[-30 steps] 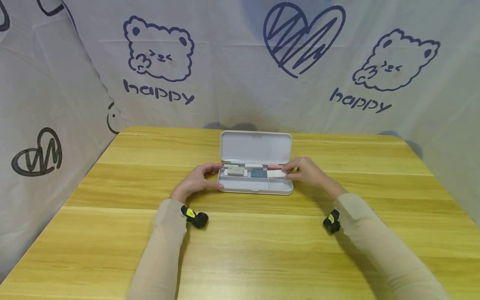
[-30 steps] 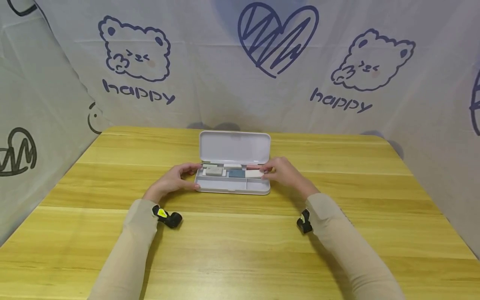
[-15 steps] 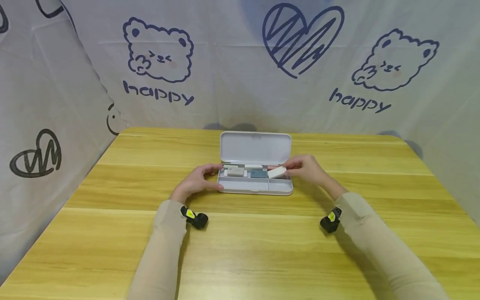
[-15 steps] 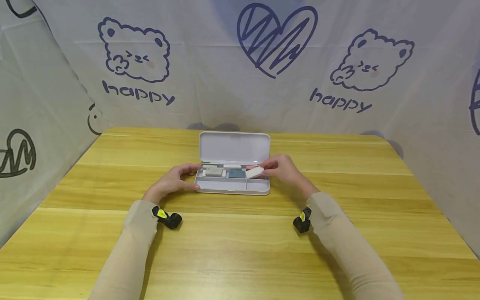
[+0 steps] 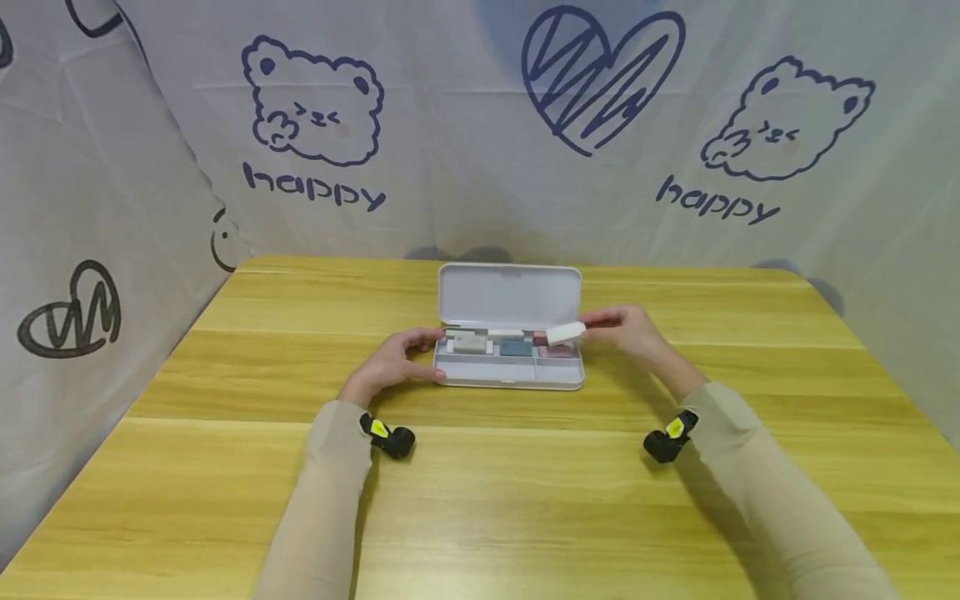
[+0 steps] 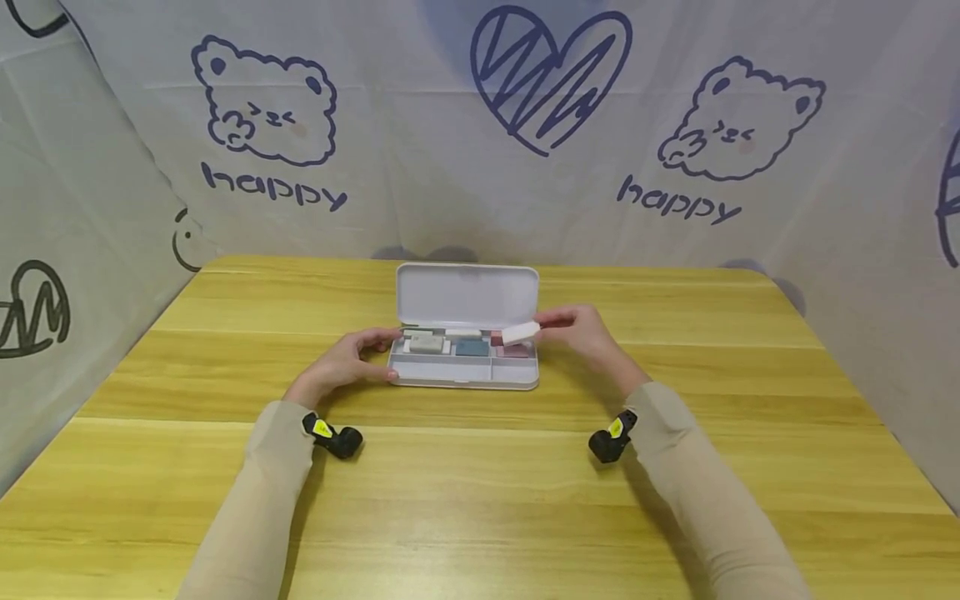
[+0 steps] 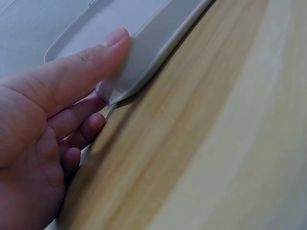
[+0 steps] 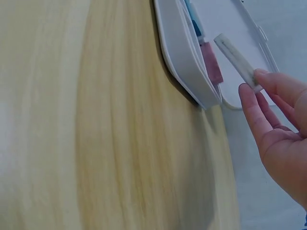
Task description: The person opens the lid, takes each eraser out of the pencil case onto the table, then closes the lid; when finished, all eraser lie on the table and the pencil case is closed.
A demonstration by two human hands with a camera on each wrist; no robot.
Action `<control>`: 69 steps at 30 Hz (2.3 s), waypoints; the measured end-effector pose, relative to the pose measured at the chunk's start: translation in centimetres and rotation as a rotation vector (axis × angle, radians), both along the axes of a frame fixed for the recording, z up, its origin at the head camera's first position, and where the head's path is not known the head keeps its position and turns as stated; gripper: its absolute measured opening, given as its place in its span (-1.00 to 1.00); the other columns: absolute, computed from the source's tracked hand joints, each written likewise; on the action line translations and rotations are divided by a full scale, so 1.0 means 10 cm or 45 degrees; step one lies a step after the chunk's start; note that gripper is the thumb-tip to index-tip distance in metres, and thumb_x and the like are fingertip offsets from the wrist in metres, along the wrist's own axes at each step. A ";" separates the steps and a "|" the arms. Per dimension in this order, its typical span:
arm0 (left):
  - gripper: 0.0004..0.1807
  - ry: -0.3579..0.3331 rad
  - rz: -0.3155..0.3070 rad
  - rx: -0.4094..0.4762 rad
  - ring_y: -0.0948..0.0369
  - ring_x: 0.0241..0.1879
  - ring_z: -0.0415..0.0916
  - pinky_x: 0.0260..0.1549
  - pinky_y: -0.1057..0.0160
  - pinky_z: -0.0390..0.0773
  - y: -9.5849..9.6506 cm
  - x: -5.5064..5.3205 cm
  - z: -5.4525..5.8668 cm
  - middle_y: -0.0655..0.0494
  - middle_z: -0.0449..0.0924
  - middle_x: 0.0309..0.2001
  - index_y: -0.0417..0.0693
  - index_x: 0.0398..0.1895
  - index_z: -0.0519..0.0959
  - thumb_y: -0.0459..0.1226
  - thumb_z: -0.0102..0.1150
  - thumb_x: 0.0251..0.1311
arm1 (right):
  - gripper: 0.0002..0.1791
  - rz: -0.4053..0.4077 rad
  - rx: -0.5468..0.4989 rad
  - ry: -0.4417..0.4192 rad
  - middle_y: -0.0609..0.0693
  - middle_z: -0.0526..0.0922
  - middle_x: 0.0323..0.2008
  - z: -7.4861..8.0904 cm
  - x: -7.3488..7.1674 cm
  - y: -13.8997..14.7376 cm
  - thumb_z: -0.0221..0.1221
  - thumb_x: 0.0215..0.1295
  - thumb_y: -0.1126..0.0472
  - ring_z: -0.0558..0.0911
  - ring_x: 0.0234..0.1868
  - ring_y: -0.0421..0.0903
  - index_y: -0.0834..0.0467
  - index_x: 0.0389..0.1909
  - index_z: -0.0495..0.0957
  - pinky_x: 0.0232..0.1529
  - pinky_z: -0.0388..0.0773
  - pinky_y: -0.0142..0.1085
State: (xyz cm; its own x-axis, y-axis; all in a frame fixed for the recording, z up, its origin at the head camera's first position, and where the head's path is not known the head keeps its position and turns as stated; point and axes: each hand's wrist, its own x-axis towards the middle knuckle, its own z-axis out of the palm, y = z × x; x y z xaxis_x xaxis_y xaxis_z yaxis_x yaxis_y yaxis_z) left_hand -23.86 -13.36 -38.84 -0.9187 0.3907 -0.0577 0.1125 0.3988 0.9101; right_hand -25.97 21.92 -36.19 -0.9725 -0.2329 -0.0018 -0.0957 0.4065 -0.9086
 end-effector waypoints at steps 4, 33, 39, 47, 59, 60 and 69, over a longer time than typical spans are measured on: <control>-0.27 -0.010 -0.005 0.002 -0.03 0.05 0.21 0.10 0.06 0.16 0.01 0.02 0.03 -0.18 0.32 0.10 -0.28 0.18 0.31 -0.39 0.36 -0.16 | -0.60 -0.033 -0.099 -0.026 0.04 0.63 -0.30 -0.02 -0.02 0.08 0.23 0.01 0.44 0.55 -0.35 -0.29 0.52 -0.10 0.44 -0.26 0.48 -0.44; -0.27 0.007 0.012 -0.006 0.02 0.03 0.23 0.09 0.10 0.17 -0.02 -0.08 -0.11 -0.11 0.35 0.08 -0.21 0.16 0.36 -0.34 0.40 -0.19 | -0.53 -0.085 -0.187 -0.203 -0.07 0.57 -0.45 -0.16 -0.07 0.45 0.18 0.01 0.52 0.53 -0.42 -0.27 0.63 -0.03 0.31 -0.31 0.51 -0.41; -0.28 0.019 0.009 -0.016 0.03 0.01 0.24 0.07 0.12 0.20 -0.01 -0.07 -0.10 -0.09 0.36 0.06 -0.19 0.15 0.37 -0.35 0.40 -0.20 | -0.55 -0.066 -0.057 -0.172 0.02 0.59 -0.39 -0.15 -0.07 0.45 0.20 0.01 0.49 0.51 -0.41 -0.27 0.59 -0.06 0.36 -0.32 0.49 -0.45; -0.28 0.030 0.004 -0.006 0.04 0.02 0.24 0.06 0.13 0.20 -0.01 -0.06 -0.07 -0.10 0.36 0.07 -0.21 0.15 0.36 -0.36 0.39 -0.19 | -0.63 -0.070 0.164 -0.113 0.09 0.58 -0.34 -0.12 -0.06 0.44 0.23 0.02 0.42 0.46 -0.42 -0.25 0.52 -0.13 0.46 -0.37 0.46 -0.48; -0.29 0.016 0.012 -0.005 0.03 0.02 0.24 0.07 0.12 0.20 -0.01 -0.04 -0.06 -0.10 0.36 0.07 -0.20 0.15 0.37 -0.37 0.39 -0.19 | -0.66 -0.072 0.271 -0.049 0.00 0.61 -0.49 -0.14 -0.08 0.43 0.28 -0.04 0.41 0.44 -0.52 -0.31 0.55 -0.25 0.49 -0.47 0.41 -0.47; -0.29 0.016 0.011 -0.004 0.03 0.02 0.23 0.07 0.12 0.19 0.00 -0.05 -0.06 -0.10 0.35 0.07 -0.20 0.15 0.36 -0.37 0.39 -0.19 | -0.66 -0.072 0.277 -0.051 0.01 0.61 -0.48 -0.13 -0.08 0.43 0.28 -0.04 0.40 0.44 -0.52 -0.31 0.55 -0.25 0.49 -0.47 0.42 -0.47; -0.28 0.022 0.002 0.012 0.02 0.03 0.23 0.07 0.11 0.19 -0.01 -0.05 -0.07 -0.13 0.35 0.07 -0.23 0.16 0.35 -0.37 0.39 -0.19 | -0.65 -0.093 0.332 -0.043 0.14 0.58 -0.31 -0.07 -0.06 0.41 0.22 0.07 0.31 0.45 -0.37 -0.17 0.46 -0.16 0.49 -0.32 0.41 -0.39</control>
